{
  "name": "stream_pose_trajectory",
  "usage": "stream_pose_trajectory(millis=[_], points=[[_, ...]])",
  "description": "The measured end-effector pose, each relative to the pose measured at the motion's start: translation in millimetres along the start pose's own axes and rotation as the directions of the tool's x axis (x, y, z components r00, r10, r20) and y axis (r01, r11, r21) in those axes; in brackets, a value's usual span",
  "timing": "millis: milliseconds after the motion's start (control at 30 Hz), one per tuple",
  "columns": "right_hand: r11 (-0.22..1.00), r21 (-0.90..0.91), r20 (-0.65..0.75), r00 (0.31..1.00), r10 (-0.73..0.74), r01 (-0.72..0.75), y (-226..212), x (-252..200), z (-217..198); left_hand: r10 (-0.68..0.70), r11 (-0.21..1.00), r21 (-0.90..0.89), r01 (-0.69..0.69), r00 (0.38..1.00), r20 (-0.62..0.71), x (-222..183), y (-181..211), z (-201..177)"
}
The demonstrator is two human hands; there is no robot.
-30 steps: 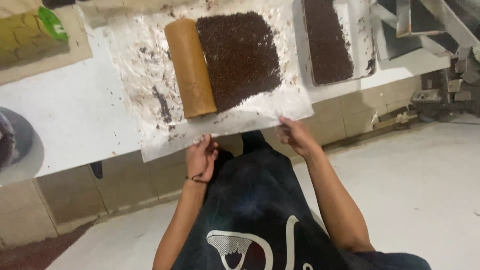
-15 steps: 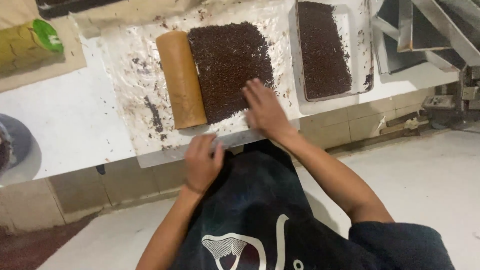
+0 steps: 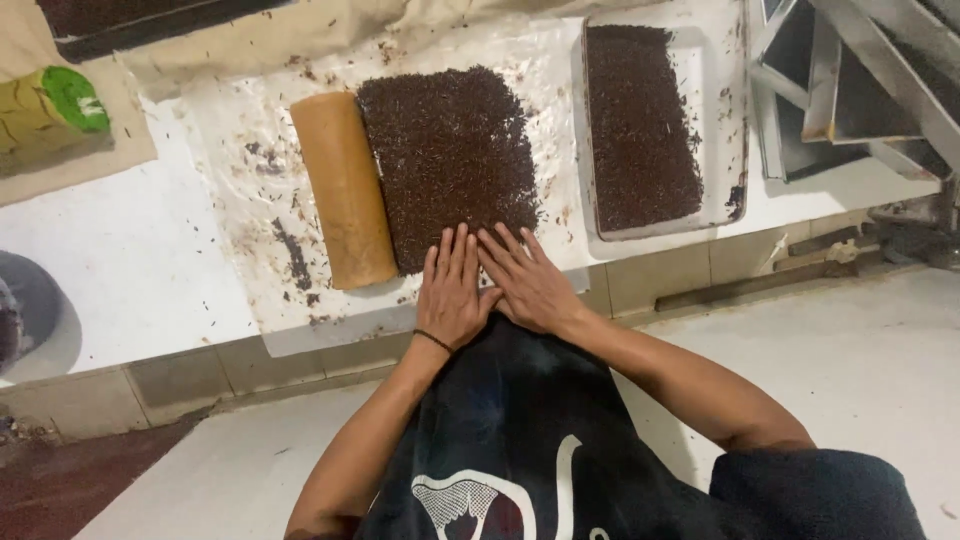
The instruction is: Applying chocolate frosting to rolled cakes using a spatula and rolling them in chocolate sprinkles before placing them in containers.
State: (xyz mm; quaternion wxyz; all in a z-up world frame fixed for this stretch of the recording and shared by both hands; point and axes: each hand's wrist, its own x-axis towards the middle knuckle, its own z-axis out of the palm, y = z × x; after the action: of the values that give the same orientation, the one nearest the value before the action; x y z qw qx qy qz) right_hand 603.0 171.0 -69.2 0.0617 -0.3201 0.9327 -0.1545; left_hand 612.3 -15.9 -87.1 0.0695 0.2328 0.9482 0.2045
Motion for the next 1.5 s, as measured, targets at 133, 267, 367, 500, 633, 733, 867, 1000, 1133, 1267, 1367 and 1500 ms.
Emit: stream_pose_trajectory(millis=[133, 267, 367, 500, 633, 733, 867, 1000, 1133, 1267, 1367, 1500], points=[[0.998, 0.018, -0.201, 0.978, -0.058, 0.063, 4.0, -1.4, -9.0, -0.005, 1.000, 0.017, 0.006, 0.996, -0.087, -0.1, 7.7, -18.1], [0.997, 0.056, -0.365, 0.931, -0.029, 0.053, 23.0, 7.8, 22.6, 0.134, 0.989, 0.104, -0.107, 0.945, -0.299, 11.2, 0.2, -25.7], [0.989, 0.147, -0.435, 0.897, 0.080, -0.017, 32.4, 19.5, 17.2, 0.168, 0.983, 0.134, -0.124, 0.902, -0.397, 25.5, -11.6, -38.5], [0.935, 0.334, -0.376, 0.892, 0.250, -0.121, 41.2, 5.8, -8.9, 0.058, 0.990, 0.139, -0.020, 0.959, -0.277, 39.1, -27.1, -44.9], [0.755, 0.512, -0.299, 0.739, 0.603, -0.409, 67.5, -23.3, -64.4, -0.058, 0.997, -0.053, 0.052, 0.990, -0.130, 66.1, 2.2, -101.0], [0.762, 0.425, -0.371, 0.675, 0.638, -0.488, 101.7, -42.5, -110.8, -0.113, 0.955, -0.285, 0.087, 0.991, -0.076, 77.9, 23.0, -114.3], [0.543, 0.431, -0.051, 0.582, 0.812, -0.721, 112.5, -39.7, -172.3, 0.134, 0.967, -0.212, -0.138, 0.990, -0.035, 156.1, 71.0, -63.8], [0.469, 0.362, 0.303, 0.577, 0.758, -0.806, 101.2, -8.3, -194.1, 0.344, 0.936, 0.069, -0.345, 0.939, 0.025, 270.9, 122.5, -1.7], [0.546, 0.084, 0.367, 0.536, 0.760, -0.833, 119.2, 9.4, -170.5, 0.010, 0.907, 0.349, -0.236, 0.841, 0.541, 305.2, 147.0, -22.6], [0.578, 0.125, 0.234, 0.590, 0.772, -0.806, 147.3, 1.5, -132.8, 0.033, 0.913, 0.347, -0.214, 0.888, 0.459, 331.2, 129.4, 70.6], [0.583, 0.273, 0.223, 0.640, 0.735, -0.765, 176.3, -9.3, -107.1, 0.093, 0.963, 0.197, -0.184, 0.913, 0.396, 330.8, 124.8, 92.1], [0.478, 0.341, 0.301, 0.576, 0.760, -0.809, 179.4, -5.7, -144.1, 0.109, 0.994, -0.068, -0.086, 0.856, 0.505, 344.6, 128.2, 63.1]])
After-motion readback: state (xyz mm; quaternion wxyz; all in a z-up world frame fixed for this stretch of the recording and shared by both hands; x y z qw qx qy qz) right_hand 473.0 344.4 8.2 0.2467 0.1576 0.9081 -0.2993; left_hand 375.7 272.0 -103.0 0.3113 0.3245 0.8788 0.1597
